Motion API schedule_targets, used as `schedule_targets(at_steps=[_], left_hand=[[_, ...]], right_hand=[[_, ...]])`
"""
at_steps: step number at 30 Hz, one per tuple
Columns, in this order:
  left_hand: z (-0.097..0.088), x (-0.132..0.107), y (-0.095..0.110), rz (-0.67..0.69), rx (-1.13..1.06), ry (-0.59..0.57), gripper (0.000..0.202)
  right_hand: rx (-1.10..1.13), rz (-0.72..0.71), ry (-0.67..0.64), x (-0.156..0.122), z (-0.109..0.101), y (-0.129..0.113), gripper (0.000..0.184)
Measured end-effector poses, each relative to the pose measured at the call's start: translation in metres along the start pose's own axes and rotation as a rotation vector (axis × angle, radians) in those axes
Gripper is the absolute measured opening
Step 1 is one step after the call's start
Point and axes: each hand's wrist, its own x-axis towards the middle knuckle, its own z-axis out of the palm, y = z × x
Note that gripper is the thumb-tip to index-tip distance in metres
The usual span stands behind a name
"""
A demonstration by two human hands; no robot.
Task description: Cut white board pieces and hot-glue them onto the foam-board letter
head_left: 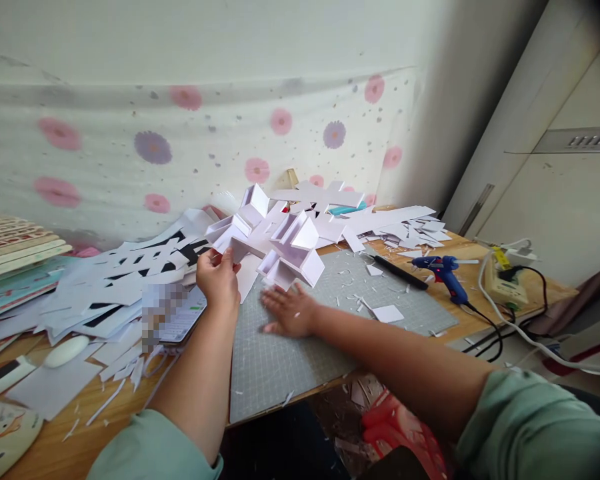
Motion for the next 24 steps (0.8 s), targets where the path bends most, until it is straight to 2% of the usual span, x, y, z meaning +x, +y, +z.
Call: schedule_targets(at_steps=[2, 3, 5, 7, 11, 12, 13, 14, 16, 19, 22, 24], left_hand=[[0.001, 0.000, 0.000, -0.009, -0.001, -0.004, 0.026], [0.002, -0.001, 0.000, -0.014, 0.000, -0.004, 0.026], [0.004, -0.002, 0.000, -0.019, 0.008, -0.005, 0.026], [0.006, -0.004, -0.001, -0.019, 0.019, -0.008, 0.027], [0.007, -0.007, -0.003, -0.016, 0.054, -0.032, 0.028], [0.007, -0.008, -0.003, -0.016, 0.062, -0.042, 0.027], [0.007, -0.008, -0.003, -0.015, 0.069, -0.052, 0.027], [0.006, -0.008, -0.003, -0.014, 0.075, -0.061, 0.027], [0.006, -0.009, -0.004, -0.012, 0.082, -0.074, 0.027], [0.008, -0.012, -0.006, -0.018, 0.087, -0.094, 0.028], [0.012, -0.015, -0.009, -0.030, 0.093, -0.130, 0.028], [0.013, -0.016, -0.010, -0.036, 0.098, -0.146, 0.029]], right_hand=[[-0.018, 0.163, 0.025, -0.018, -0.012, 0.046, 0.075], [-0.028, 0.245, 0.040, -0.028, -0.017, 0.061, 0.074], [-0.036, 0.341, 0.059, -0.047, -0.020, 0.067, 0.069], [-0.034, 0.281, 0.056, -0.060, -0.014, 0.039, 0.071], [0.006, -0.168, -0.013, -0.072, 0.017, -0.057, 0.079], [0.000, -0.301, 0.003, -0.073, 0.024, -0.073, 0.074], [-0.011, -0.361, 0.033, -0.076, 0.030, -0.081, 0.071], [-0.024, -0.359, 0.046, -0.079, 0.034, -0.080, 0.067], [-0.041, -0.272, 0.037, -0.091, 0.036, -0.058, 0.069], [-0.060, -0.189, 0.036, -0.119, 0.026, 0.007, 0.077], [-0.100, 0.003, 0.016, -0.146, 0.009, 0.073, 0.070], [-0.112, 0.139, 0.049, -0.156, -0.001, 0.099, 0.064]])
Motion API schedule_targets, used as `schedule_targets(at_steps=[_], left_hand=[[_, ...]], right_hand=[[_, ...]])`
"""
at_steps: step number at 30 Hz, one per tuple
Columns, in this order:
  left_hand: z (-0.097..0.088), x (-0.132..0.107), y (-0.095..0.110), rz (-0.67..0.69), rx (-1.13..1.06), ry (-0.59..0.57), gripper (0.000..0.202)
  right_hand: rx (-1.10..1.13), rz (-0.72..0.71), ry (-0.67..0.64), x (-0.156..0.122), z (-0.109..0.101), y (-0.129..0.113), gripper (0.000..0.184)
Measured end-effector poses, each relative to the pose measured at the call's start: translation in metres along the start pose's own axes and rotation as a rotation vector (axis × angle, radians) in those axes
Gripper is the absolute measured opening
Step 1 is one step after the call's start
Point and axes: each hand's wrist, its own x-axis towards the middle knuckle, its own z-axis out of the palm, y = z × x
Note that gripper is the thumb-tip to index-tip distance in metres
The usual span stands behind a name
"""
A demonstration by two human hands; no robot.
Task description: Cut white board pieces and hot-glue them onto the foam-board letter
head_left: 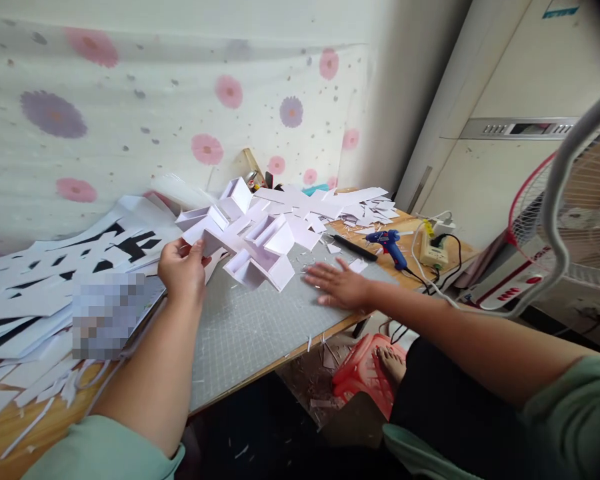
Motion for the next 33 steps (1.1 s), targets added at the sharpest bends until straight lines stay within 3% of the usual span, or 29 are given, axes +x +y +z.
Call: schedule_targets(at_steps=[2, 4, 7, 8, 9, 11, 15, 18, 20, 24, 27, 33], left_hand=[[0.001, -0.001, -0.001, -0.004, 0.006, -0.008, 0.029], [0.002, -0.001, -0.002, -0.007, 0.014, -0.018, 0.030], [0.001, 0.000, -0.003, -0.005, 0.029, -0.024, 0.030], [0.001, 0.000, -0.004, -0.004, 0.033, -0.024, 0.030], [0.000, 0.001, -0.004, -0.003, 0.036, -0.024, 0.030], [0.000, 0.002, -0.004, -0.002, 0.040, -0.029, 0.033], [-0.002, 0.004, -0.005, 0.002, 0.045, -0.021, 0.037], [-0.002, 0.005, -0.007, 0.004, 0.045, -0.009, 0.037], [-0.001, 0.005, -0.008, 0.006, 0.042, -0.004, 0.037], [0.001, 0.002, -0.009, 0.013, 0.038, -0.004, 0.032], [0.002, 0.000, -0.009, 0.022, 0.039, -0.004, 0.030], [0.000, 0.002, -0.011, 0.025, 0.060, 0.002, 0.029]], right_hand=[[-0.006, 0.099, 0.043, -0.001, -0.005, 0.004, 0.063], [0.005, 0.084, 0.063, 0.000, -0.005, -0.017, 0.067], [0.048, -0.166, 0.019, 0.006, 0.002, -0.064, 0.078], [0.094, -0.284, 0.012, 0.010, 0.005, -0.074, 0.077], [0.127, -0.316, -0.004, 0.014, 0.007, -0.078, 0.077], [0.172, -0.220, -0.033, 0.022, 0.007, -0.064, 0.081], [0.193, 0.137, 0.042, 0.033, -0.003, 0.006, 0.075], [0.282, 0.198, 0.094, 0.033, -0.010, 0.027, 0.072], [0.396, 0.093, 0.093, 0.032, -0.011, 0.013, 0.073], [0.678, -0.161, 0.072, 0.036, -0.007, -0.046, 0.065], [0.830, -0.207, 0.097, 0.038, -0.002, -0.078, 0.050], [0.823, -0.189, 0.149, 0.018, 0.001, -0.080, 0.042]])
